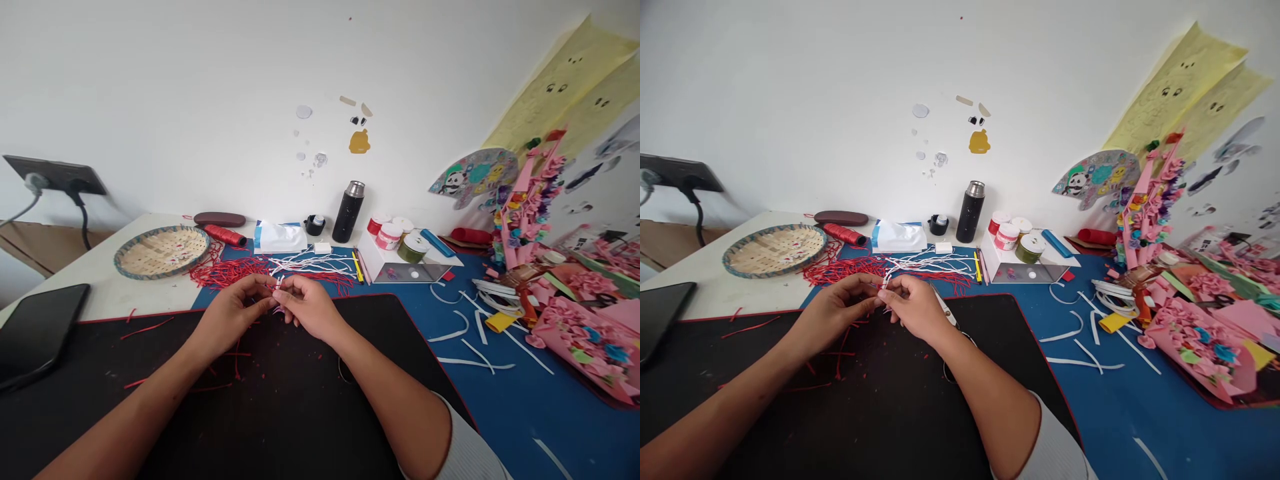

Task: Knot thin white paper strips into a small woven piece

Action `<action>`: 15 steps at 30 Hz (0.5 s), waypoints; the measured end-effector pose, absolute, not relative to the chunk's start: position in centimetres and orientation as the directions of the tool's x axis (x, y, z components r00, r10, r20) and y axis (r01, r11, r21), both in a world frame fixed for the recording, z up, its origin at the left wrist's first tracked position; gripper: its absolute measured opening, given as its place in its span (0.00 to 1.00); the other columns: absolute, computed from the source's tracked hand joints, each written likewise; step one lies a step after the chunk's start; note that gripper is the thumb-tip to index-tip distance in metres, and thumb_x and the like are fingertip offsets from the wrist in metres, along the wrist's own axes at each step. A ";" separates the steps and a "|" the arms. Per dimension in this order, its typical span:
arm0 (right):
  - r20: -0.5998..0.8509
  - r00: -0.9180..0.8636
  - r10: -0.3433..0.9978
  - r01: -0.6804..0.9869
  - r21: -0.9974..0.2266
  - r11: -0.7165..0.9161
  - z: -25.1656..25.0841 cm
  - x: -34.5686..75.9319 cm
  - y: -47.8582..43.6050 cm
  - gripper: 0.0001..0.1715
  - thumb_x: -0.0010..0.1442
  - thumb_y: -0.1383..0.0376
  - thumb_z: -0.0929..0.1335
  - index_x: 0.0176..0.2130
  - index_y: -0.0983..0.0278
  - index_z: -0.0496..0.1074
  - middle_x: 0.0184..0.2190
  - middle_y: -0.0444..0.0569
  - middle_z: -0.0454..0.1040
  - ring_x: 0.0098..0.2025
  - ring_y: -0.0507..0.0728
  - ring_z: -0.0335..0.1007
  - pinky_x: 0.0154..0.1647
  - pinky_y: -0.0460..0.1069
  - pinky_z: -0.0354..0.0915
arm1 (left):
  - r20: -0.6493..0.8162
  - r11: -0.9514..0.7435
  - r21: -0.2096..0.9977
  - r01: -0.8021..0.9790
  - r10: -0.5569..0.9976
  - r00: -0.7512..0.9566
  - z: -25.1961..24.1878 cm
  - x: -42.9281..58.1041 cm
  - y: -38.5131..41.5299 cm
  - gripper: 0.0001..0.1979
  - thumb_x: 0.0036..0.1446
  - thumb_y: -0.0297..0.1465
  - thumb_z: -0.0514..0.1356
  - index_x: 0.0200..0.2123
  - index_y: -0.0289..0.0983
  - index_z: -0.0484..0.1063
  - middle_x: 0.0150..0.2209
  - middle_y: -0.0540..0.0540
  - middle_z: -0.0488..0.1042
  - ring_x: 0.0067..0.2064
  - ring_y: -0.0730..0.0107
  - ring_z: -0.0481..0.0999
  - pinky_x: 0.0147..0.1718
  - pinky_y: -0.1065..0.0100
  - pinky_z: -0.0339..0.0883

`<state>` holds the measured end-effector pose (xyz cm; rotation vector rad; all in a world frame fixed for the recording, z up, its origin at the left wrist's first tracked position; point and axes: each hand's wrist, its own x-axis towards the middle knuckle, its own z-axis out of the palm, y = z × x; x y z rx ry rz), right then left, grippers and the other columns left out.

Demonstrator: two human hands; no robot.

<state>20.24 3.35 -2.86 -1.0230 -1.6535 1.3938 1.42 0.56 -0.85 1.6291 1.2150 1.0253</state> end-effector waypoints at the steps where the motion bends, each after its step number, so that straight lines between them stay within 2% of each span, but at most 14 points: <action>1: 0.044 -0.415 0.909 0.114 -0.988 0.100 -2.9 20.3 3.4 0.13 0.66 0.55 0.70 0.43 0.61 0.72 0.24 0.40 0.72 0.20 0.49 0.66 0.18 0.43 0.59 | 0.127 -0.181 0.939 0.291 0.972 0.195 -0.9 1.4 0.6 0.18 0.60 0.44 0.66 0.49 0.41 0.75 0.35 0.49 0.82 0.38 0.60 0.78 0.39 0.62 0.67; 9: 0.032 -0.419 0.908 0.102 -0.991 0.082 -2.3 20.2 3.2 0.12 0.66 0.56 0.70 0.41 0.62 0.71 0.24 0.40 0.71 0.21 0.49 0.67 0.18 0.43 0.60 | 0.142 -0.194 0.939 0.286 0.971 0.192 -1.1 1.3 0.6 0.19 0.59 0.44 0.66 0.49 0.41 0.75 0.35 0.49 0.82 0.39 0.58 0.80 0.41 0.61 0.69; 15: 0.010 -0.408 0.913 0.064 -0.997 0.039 -1.8 19.9 3.0 0.11 0.64 0.57 0.71 0.37 0.62 0.70 0.25 0.39 0.70 0.20 0.48 0.66 0.16 0.42 0.59 | 0.158 -0.223 0.932 0.285 0.960 0.233 -0.6 1.3 0.5 0.16 0.61 0.43 0.64 0.47 0.41 0.76 0.35 0.48 0.82 0.39 0.59 0.81 0.42 0.60 0.72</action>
